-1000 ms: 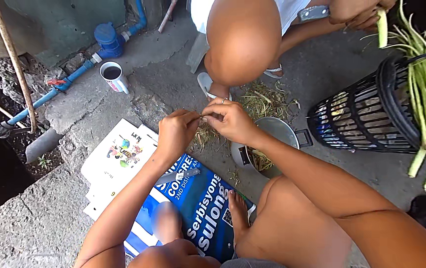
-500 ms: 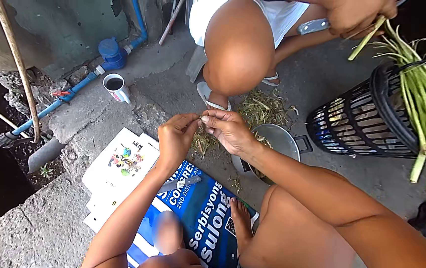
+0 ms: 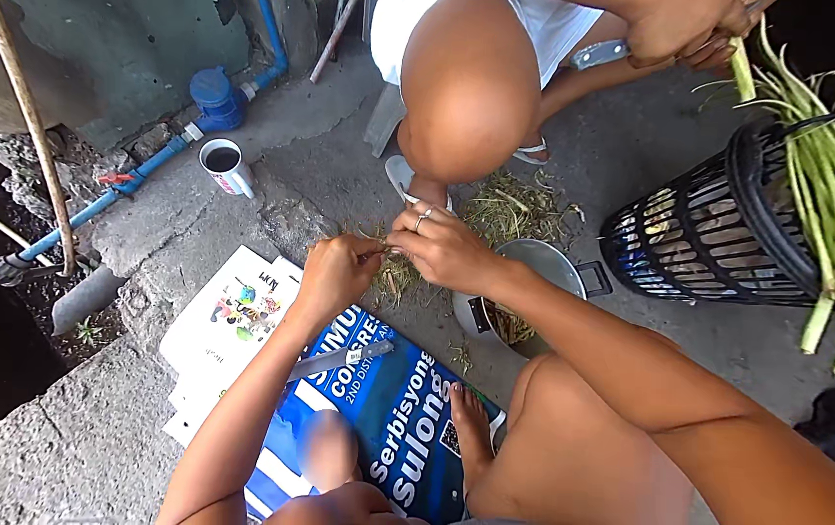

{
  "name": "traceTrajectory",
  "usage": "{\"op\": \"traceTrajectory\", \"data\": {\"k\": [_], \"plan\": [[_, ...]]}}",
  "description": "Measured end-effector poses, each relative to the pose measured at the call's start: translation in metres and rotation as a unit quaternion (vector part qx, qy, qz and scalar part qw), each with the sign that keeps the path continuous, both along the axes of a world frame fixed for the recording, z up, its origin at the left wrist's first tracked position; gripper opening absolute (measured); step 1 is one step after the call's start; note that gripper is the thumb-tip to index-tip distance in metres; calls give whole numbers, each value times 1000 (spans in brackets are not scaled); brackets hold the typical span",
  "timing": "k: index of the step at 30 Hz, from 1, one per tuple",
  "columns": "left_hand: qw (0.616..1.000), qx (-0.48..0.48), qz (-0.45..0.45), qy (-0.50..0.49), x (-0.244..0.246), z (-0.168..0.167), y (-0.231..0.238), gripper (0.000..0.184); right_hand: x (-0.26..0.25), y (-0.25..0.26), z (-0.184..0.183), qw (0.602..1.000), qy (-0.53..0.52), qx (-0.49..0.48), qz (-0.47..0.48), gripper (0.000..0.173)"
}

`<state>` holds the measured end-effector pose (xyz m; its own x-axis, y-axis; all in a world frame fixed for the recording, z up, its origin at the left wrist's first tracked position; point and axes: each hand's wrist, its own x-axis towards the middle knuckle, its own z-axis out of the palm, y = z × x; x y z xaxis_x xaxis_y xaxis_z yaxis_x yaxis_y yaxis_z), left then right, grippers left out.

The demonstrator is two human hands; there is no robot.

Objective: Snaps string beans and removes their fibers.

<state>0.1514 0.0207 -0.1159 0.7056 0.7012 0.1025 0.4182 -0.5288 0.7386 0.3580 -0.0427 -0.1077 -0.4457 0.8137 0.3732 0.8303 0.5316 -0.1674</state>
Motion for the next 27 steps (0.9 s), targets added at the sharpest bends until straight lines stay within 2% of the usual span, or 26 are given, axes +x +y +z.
{"op": "traceTrajectory", "data": {"k": [5,10,12,15,19,23,27], "plan": [[998,-64,-12,22,-3,-1,6,15,-4,-5,5,996,-71,53,20,17],[995,-80,-32,54,-2,2,5,17,-12,-10,9,984,-161,79,13,14],[996,-67,-25,57,-1,2,3,16,-13,-9,9,984,-162,70,6,13],[999,12,-15,30,0,-2,-3,12,-11,-7,5,994,-105,37,-12,18],[993,102,9,-56,2,-7,-6,11,-7,-5,0,996,64,-17,-60,21],[986,115,44,-108,2,-3,-11,12,-12,-7,-2,960,250,-62,-108,15],[975,144,69,-153,3,-7,-15,12,-18,-13,5,917,358,-109,-136,11]]}}
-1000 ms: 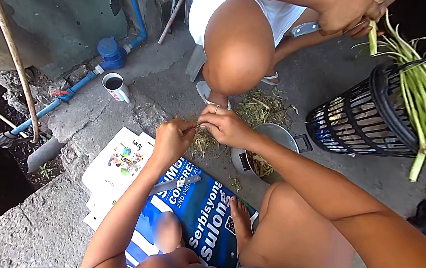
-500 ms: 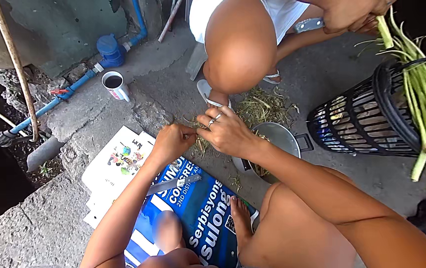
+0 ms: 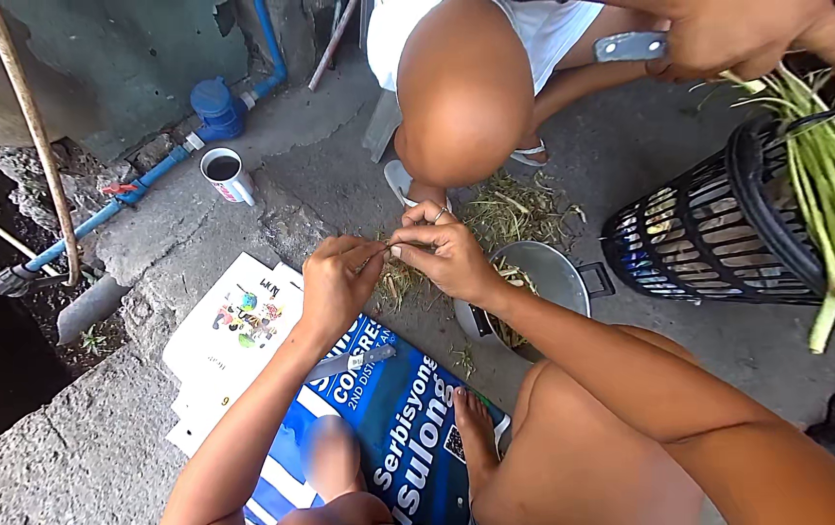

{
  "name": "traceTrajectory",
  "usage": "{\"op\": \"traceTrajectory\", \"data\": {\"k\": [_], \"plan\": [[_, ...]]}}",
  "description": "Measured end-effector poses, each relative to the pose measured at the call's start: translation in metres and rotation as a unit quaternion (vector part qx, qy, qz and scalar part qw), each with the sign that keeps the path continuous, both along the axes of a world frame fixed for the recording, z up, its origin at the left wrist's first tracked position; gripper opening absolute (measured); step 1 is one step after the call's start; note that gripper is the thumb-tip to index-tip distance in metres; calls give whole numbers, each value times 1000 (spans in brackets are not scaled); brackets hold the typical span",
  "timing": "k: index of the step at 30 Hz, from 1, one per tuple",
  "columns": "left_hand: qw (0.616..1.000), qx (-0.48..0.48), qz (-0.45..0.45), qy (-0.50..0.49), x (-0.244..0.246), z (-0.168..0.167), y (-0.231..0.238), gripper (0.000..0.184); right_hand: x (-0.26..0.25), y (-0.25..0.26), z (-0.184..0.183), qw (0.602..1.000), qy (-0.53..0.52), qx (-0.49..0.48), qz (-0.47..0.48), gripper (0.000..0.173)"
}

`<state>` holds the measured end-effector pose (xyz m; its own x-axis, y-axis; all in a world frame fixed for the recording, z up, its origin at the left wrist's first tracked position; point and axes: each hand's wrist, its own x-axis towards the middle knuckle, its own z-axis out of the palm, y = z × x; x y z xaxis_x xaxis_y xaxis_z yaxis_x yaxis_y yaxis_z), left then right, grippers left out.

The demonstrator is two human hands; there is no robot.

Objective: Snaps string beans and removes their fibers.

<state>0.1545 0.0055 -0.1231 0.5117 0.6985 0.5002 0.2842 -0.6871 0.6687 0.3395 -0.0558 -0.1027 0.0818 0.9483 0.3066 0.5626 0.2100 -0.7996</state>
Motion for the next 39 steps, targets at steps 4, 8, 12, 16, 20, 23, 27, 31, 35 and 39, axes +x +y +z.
{"op": "traceTrajectory", "data": {"k": [4,8,12,16,20,23,27,31,35,39], "plan": [[999,22,12,-40,2,-2,-2,11,-3,-2,4,995,101,-21,3,10],[997,11,14,-70,2,0,-2,11,-3,-2,11,990,141,-23,4,9],[998,16,18,-62,-1,5,3,10,2,0,22,993,107,-44,22,9],[997,72,6,-35,-6,9,7,10,10,1,28,976,162,-135,47,13],[990,136,-28,-12,-9,7,11,12,13,3,30,946,235,-217,51,11],[989,146,-36,-7,-10,7,12,11,14,4,31,951,218,-207,70,8],[993,117,-26,-16,-7,9,8,11,8,2,24,971,184,-145,43,7],[998,63,-9,-24,-4,12,2,12,-3,0,23,943,298,-150,-4,11],[999,47,-21,-15,-4,14,1,13,-3,4,27,901,398,-173,-34,13],[998,41,-41,-1,-9,13,1,13,4,9,33,887,440,-124,-57,14]]}}
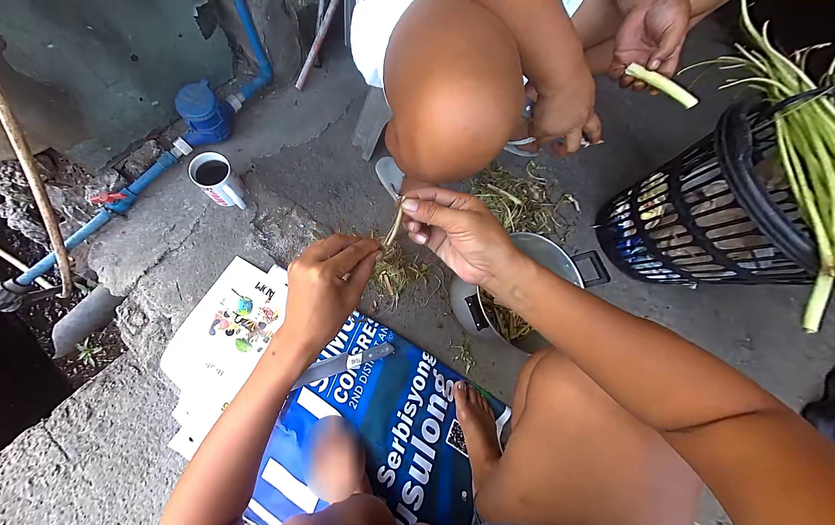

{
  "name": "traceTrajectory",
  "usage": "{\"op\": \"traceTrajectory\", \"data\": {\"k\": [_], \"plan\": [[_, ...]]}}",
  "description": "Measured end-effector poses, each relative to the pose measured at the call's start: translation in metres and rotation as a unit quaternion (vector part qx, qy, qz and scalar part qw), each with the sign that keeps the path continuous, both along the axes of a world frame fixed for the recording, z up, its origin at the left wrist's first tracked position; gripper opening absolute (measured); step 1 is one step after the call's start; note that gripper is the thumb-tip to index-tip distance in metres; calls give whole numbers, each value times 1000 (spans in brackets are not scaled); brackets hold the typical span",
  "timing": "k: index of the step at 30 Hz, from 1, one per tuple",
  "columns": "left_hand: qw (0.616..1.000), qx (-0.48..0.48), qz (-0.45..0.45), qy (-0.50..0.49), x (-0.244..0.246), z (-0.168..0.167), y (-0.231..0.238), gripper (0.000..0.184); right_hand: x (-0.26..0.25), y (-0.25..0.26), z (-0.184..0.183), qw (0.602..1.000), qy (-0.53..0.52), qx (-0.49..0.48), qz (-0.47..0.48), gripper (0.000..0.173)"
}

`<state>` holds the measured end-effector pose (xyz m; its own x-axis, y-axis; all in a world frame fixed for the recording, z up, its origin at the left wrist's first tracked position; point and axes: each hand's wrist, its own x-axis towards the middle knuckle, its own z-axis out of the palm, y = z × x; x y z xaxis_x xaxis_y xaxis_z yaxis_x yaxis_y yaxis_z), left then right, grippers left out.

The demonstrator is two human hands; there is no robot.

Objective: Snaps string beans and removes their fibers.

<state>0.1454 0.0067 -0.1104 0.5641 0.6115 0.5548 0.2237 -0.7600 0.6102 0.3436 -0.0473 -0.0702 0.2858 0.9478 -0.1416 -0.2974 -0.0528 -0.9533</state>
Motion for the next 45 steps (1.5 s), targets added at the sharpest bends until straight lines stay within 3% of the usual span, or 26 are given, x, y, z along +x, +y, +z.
{"op": "traceTrajectory", "data": {"k": [6,11,18,24,28,32,37,41,45], "plan": [[1000,3,-21,15,-6,-5,4,13,25,-6,20,989,-85,111,-52,13],[999,-18,-21,15,-9,-8,6,12,65,-13,49,981,-154,113,-28,16],[999,-39,-5,33,-10,-11,10,14,82,-17,58,995,-41,89,23,24],[995,-63,41,64,-14,-26,20,13,95,-23,67,992,-50,103,54,24],[992,-122,30,13,-14,-15,21,14,85,-28,66,983,-146,81,77,20],[975,-197,-60,-79,-5,12,5,12,57,-31,58,945,-294,90,108,14],[952,-234,-164,-111,11,25,-14,7,26,-34,46,923,-339,119,140,9],[954,-240,-151,-101,10,23,-13,7,24,-35,41,917,-358,97,144,7],[960,-227,-124,-111,2,20,-3,8,44,-29,41,891,-395,50,216,6]]}}
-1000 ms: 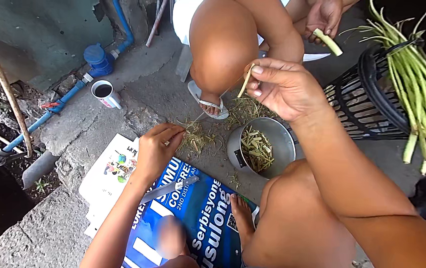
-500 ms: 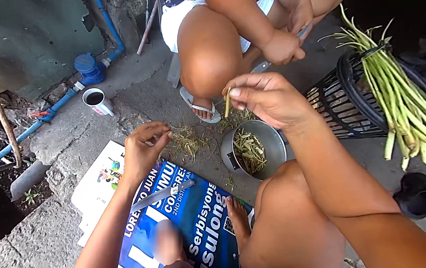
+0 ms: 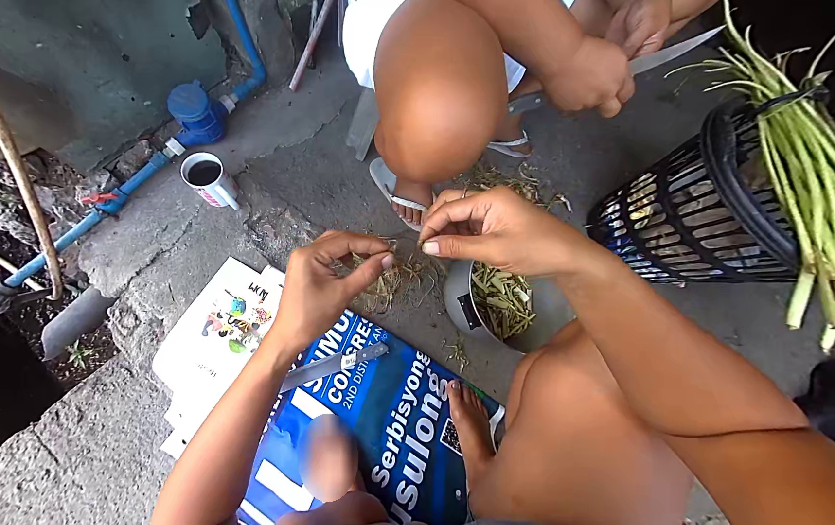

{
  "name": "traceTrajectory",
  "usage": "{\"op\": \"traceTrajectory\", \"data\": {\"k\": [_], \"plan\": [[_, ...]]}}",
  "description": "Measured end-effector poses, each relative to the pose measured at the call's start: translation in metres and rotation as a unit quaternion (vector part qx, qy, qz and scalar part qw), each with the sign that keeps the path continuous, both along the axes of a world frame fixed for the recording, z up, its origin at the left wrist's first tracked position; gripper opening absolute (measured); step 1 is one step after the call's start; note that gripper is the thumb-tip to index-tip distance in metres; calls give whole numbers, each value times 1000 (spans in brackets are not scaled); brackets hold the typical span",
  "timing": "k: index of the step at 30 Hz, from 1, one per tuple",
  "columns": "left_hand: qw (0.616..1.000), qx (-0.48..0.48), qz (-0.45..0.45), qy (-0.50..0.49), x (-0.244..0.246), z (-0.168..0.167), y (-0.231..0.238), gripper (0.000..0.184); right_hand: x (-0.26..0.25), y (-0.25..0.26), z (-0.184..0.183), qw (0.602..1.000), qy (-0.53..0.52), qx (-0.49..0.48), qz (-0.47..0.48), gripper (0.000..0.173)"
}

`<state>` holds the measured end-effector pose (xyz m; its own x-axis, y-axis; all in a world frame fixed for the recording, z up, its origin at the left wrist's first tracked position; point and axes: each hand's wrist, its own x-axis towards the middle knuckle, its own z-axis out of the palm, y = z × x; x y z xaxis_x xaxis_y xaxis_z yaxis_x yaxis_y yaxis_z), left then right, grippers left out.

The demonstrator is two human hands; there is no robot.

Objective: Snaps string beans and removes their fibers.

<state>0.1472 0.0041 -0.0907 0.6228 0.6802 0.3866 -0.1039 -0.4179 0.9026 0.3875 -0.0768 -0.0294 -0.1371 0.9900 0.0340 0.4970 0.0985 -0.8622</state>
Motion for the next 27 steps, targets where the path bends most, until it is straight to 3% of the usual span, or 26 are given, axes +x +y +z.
{"op": "traceTrajectory", "data": {"k": [4,10,12,14,16,18,20,21,23,27], "plan": [[1000,3,18,7,-1,-5,5,7,20,3,4,986,-156,-50,38,5],[999,-40,17,-3,-5,-6,10,8,52,6,13,976,-193,-91,-48,7],[998,-65,16,-14,-7,-8,13,10,75,6,14,943,-288,-152,-68,9],[997,-77,9,-19,-9,-11,16,11,96,8,1,882,-397,-235,-92,12],[996,-90,-3,-20,-9,-11,17,12,93,9,-3,840,-444,-295,-97,17],[995,-99,-18,-25,-8,-12,17,13,77,7,2,887,-409,-201,-75,15],[995,-92,-27,-24,-5,-13,16,13,50,4,3,958,-284,-9,-41,13],[996,-81,-29,-17,-4,-13,15,13,32,4,-1,974,-214,70,-29,16],[998,-51,-30,6,-2,-13,12,11,-3,3,-7,978,-124,167,-9,22],[999,-11,-23,33,2,-10,6,10,-37,-3,-20,952,-185,241,-27,19]]}}
